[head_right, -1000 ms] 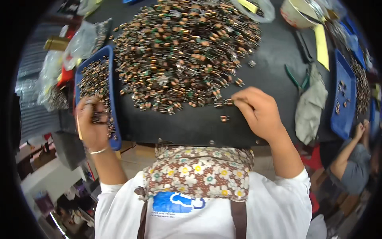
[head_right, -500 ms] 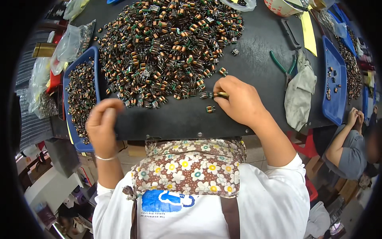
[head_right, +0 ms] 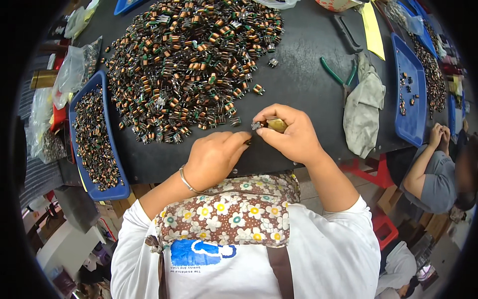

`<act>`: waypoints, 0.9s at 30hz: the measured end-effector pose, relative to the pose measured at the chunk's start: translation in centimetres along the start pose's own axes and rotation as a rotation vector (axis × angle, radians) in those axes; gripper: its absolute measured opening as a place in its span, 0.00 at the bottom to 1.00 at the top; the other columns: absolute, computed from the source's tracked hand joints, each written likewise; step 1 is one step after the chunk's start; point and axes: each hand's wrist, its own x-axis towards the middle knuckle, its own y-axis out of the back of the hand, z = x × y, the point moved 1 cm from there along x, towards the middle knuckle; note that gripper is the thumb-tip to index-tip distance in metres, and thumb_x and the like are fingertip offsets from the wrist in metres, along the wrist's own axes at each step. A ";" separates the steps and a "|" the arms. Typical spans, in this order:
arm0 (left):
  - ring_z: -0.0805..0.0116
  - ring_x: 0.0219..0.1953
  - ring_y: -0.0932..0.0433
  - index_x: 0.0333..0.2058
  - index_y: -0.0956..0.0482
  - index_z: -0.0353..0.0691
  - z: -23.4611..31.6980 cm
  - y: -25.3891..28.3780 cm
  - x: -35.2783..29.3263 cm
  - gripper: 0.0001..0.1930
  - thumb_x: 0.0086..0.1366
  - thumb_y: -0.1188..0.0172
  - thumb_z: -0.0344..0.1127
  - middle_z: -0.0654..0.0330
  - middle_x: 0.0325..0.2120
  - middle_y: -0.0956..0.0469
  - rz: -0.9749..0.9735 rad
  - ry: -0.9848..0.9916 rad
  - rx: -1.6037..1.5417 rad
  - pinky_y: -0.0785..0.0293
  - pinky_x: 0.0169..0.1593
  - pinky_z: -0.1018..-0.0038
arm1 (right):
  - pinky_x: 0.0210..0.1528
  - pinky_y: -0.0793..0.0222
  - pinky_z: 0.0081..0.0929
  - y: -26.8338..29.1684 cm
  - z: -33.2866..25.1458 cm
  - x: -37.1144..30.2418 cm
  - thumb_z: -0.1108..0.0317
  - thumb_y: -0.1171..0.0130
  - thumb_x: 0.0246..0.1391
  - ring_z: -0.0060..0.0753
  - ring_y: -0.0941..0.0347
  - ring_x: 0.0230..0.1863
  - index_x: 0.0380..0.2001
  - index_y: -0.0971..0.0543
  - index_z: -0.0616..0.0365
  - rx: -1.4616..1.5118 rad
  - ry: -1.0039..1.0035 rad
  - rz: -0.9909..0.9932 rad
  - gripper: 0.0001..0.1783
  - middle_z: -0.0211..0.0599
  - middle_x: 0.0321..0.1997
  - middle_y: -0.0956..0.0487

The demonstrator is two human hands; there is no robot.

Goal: The person picks up electronic components from a pile on the workstation and scrapes them using a small handheld blade.

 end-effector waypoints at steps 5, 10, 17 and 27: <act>0.72 0.24 0.25 0.35 0.30 0.38 0.1 0.8 0.1 0.09 0.55 0.40 0.27 0.61 0.23 0.25 0.028 0.196 -0.283 0.30 0.26 0.76 | 0.36 0.35 0.14 0.1 0.6 0.2 0.78 0.41 0.44 0.13 0.31 0.34 0.30 0.25 0.62 0.096 -0.058 -0.072 0.07 0.30 0.33 0.23; 0.81 0.27 0.27 0.40 0.32 0.34 -0.4 0.2 -0.6 0.09 0.60 0.45 0.24 0.62 0.28 0.24 0.068 0.528 -1.002 0.30 0.31 0.84 | 0.36 0.34 0.15 -0.4 0.0 0.3 0.78 0.40 0.45 0.14 0.30 0.33 0.31 0.25 0.62 0.155 -0.130 -0.142 0.07 0.31 0.34 0.22; 0.78 0.29 0.25 0.43 0.30 0.33 -0.5 0.5 -1.1 0.11 0.61 0.46 0.24 0.57 0.32 0.23 0.043 0.550 -1.122 0.28 0.32 0.83 | 0.36 0.34 0.17 -1.5 0.3 0.3 0.79 0.40 0.46 0.16 0.29 0.34 0.31 0.26 0.63 0.216 -0.136 -0.187 0.07 0.33 0.34 0.23; 0.76 0.30 0.24 0.42 0.30 0.32 -1.0 0.6 -1.7 0.10 0.62 0.46 0.26 0.57 0.31 0.23 0.035 0.586 -1.171 0.26 0.33 0.82 | 0.34 0.34 0.18 -2.2 -0.4 0.3 0.78 0.38 0.43 0.18 0.29 0.32 0.29 0.25 0.64 0.030 0.002 -0.154 0.08 0.35 0.32 0.24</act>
